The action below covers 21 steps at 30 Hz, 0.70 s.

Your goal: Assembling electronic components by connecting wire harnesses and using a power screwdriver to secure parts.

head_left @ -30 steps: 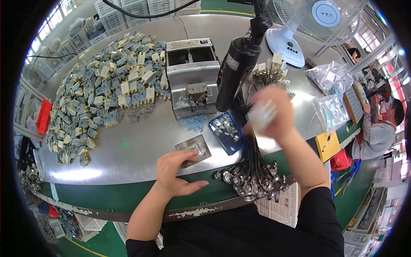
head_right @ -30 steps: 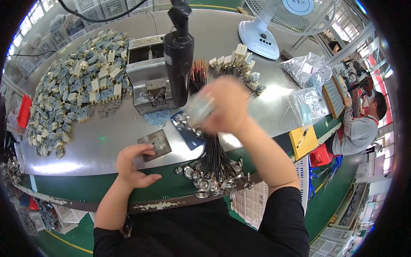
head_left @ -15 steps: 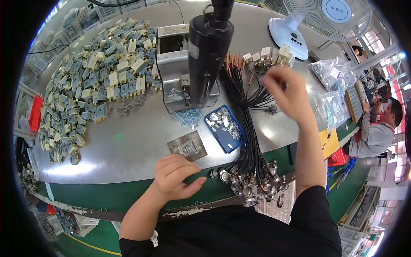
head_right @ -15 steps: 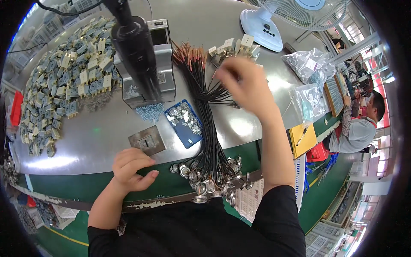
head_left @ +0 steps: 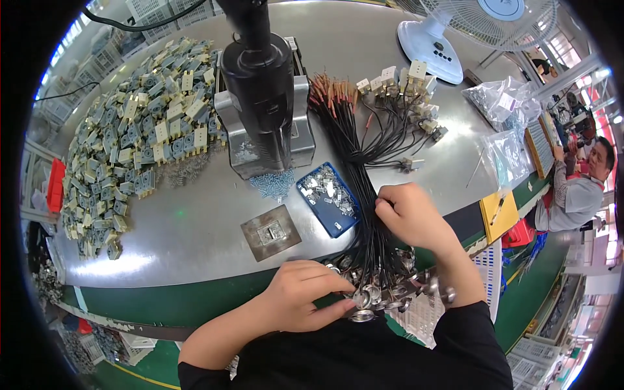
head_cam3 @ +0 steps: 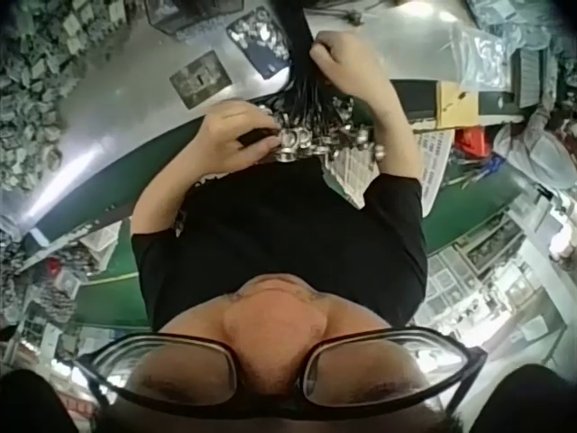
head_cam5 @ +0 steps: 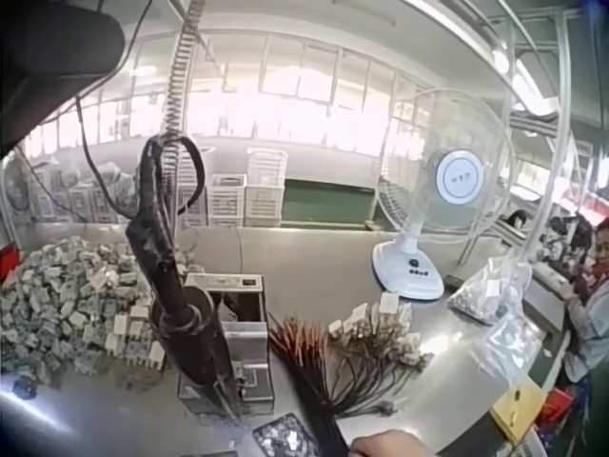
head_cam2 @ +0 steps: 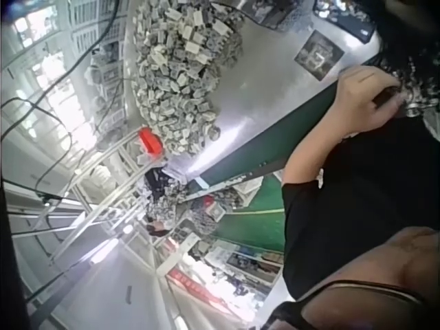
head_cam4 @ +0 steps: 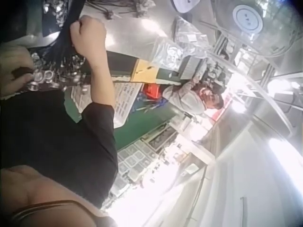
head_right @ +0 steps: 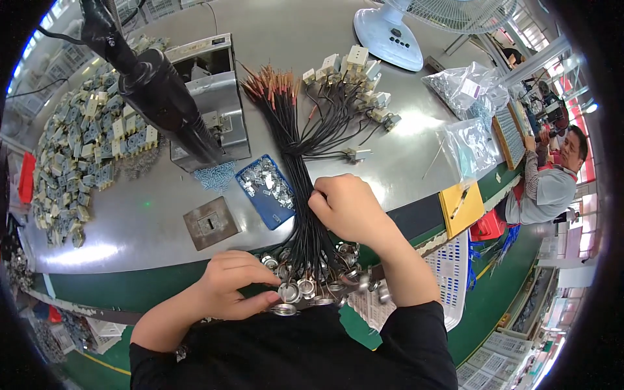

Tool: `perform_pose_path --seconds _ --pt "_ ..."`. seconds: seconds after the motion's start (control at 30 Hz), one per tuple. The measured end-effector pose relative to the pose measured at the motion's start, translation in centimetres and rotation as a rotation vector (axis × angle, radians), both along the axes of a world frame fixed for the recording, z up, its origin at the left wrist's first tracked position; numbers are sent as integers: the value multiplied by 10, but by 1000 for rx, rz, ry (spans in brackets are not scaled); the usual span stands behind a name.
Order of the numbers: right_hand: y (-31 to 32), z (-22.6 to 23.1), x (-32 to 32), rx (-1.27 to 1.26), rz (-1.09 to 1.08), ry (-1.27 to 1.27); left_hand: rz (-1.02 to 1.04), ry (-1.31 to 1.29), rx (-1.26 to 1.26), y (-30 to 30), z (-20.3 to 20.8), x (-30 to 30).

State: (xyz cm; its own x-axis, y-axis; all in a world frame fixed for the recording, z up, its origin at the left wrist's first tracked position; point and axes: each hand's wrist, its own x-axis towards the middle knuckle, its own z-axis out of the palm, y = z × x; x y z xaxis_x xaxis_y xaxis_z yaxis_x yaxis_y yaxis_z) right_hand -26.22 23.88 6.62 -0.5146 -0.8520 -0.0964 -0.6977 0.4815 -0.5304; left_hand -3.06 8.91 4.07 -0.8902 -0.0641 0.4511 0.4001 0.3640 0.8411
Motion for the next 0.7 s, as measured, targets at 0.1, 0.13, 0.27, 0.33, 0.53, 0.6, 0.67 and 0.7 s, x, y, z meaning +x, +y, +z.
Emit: perform_pose_path --seconds 0.1,0.13,0.27,0.33,0.53,0.6,0.67,0.7 --pt "0 -1 -3 -31 37 72 -8 -12 17 3 1 -4" --pt "0 2 -5 -37 41 69 0 -11 22 3 1 -4" --pt "12 0 -26 -95 -241 -766 15 -17 37 -1 4 -1" --pt "19 -8 -35 -174 -329 -1064 33 -31 56 -5 6 0" --pt "13 24 -9 -834 -718 -1556 98 -147 178 -23 20 11" --pt "7 33 -2 -962 -627 -1531 99 -163 134 -32 22 17" --pt "0 36 0 -696 -155 -892 147 -149 333 -37 21 20" --pt "-11 51 13 -483 53 -325 119 -118 406 -41 18 21"
